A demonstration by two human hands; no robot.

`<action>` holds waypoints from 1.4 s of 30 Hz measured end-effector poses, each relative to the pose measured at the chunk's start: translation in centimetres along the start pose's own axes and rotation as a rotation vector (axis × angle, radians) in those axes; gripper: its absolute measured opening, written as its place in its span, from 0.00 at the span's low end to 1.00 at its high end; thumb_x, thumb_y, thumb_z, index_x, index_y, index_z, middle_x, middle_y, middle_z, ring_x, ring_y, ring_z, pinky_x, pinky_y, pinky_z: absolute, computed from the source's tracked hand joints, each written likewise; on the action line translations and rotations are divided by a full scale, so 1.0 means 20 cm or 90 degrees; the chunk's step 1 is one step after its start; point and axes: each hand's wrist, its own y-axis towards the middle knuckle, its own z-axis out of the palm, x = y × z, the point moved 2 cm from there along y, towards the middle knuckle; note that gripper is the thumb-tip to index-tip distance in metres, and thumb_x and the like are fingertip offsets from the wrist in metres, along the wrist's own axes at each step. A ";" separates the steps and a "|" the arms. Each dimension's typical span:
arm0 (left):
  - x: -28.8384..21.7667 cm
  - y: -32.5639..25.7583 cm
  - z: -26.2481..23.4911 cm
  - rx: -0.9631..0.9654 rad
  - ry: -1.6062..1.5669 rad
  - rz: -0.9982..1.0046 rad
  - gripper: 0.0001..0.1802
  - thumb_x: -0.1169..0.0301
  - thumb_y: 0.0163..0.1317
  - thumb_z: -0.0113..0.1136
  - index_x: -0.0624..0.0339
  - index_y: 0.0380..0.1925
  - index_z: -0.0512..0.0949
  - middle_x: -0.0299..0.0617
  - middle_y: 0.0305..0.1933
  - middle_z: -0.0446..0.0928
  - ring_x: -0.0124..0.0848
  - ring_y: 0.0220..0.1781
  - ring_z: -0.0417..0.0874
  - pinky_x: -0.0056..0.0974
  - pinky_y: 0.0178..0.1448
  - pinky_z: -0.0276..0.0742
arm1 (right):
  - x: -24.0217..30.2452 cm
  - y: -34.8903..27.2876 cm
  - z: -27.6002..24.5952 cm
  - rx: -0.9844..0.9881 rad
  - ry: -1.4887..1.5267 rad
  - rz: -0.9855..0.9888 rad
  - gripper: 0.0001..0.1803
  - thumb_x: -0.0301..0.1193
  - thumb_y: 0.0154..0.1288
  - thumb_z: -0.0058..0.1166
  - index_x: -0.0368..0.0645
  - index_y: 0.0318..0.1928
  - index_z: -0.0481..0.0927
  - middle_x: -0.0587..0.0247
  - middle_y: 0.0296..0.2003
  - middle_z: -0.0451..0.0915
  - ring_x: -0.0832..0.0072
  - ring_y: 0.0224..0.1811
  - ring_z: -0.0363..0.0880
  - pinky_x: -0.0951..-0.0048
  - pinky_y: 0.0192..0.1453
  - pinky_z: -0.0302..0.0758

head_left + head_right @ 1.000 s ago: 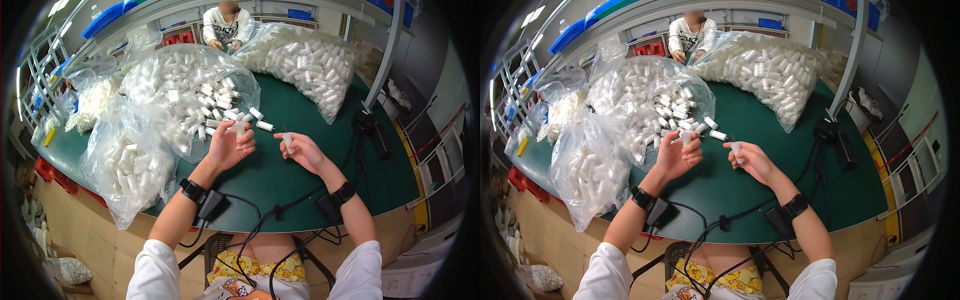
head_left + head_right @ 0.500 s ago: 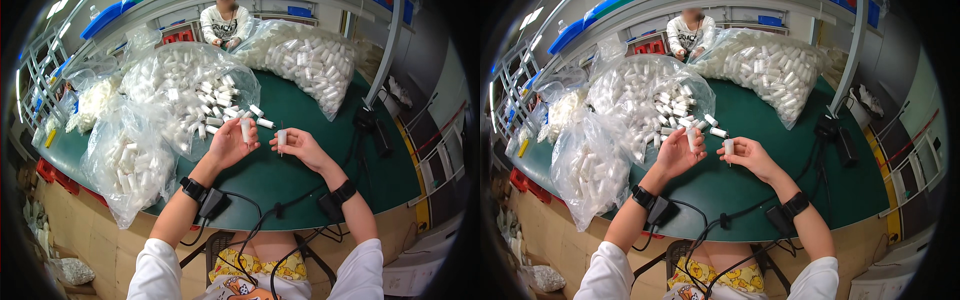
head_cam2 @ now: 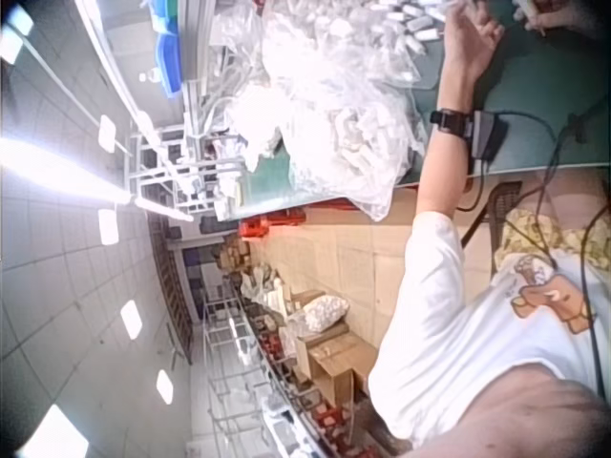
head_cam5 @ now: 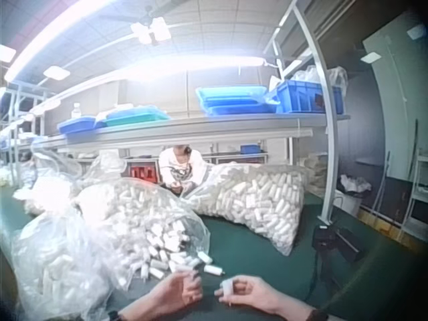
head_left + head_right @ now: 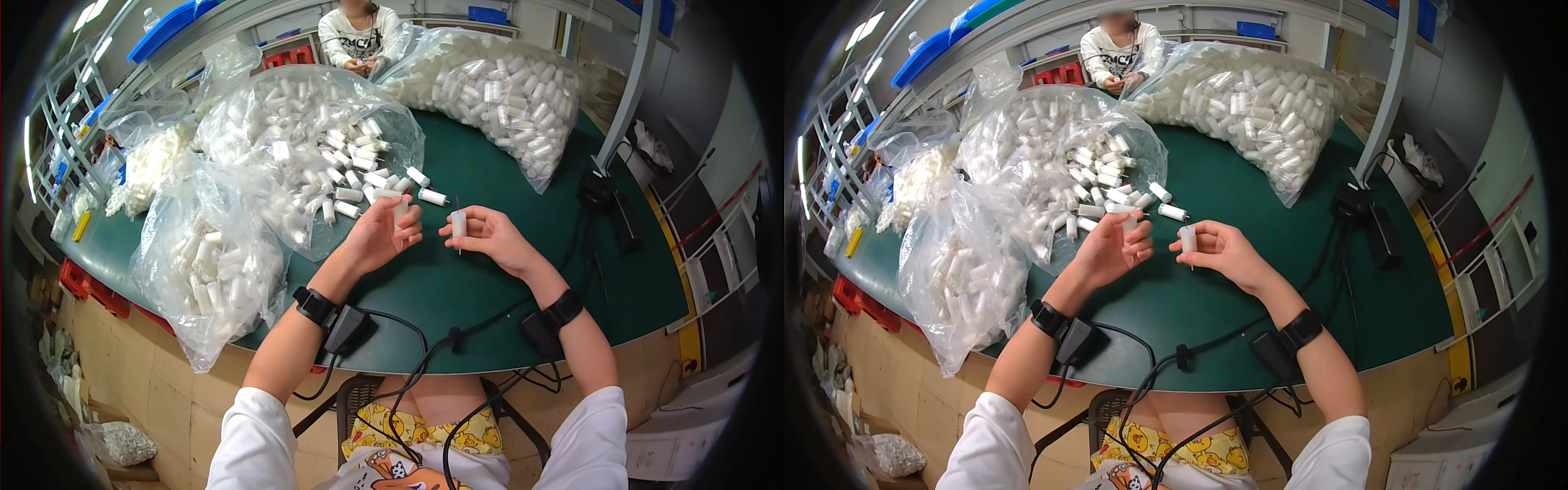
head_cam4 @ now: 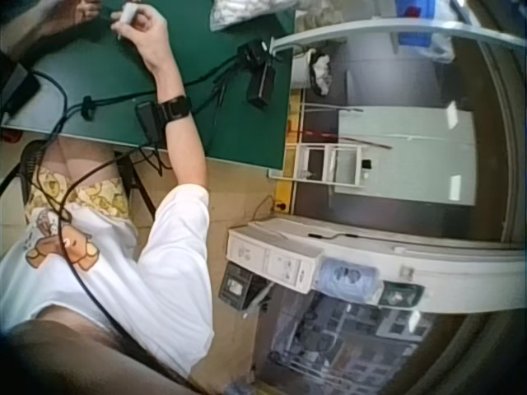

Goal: The person sits at a green workbench and repeatedly picks up two white cylindrical objects from a large plastic bag. They align the objects and press them together to form a single unit, then place the assembled pair into a separate pile on the table.

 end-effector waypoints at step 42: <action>0.02 0.03 0.03 -0.025 0.173 0.029 0.14 0.74 0.60 0.57 0.54 0.45 0.69 0.39 0.47 0.73 0.28 0.51 0.74 0.35 0.59 0.68 | 0.02 -0.01 0.02 -0.088 -0.087 0.005 0.12 0.29 0.56 0.62 0.42 0.36 0.73 0.74 0.26 0.71 0.88 0.27 0.66 0.84 0.30 0.63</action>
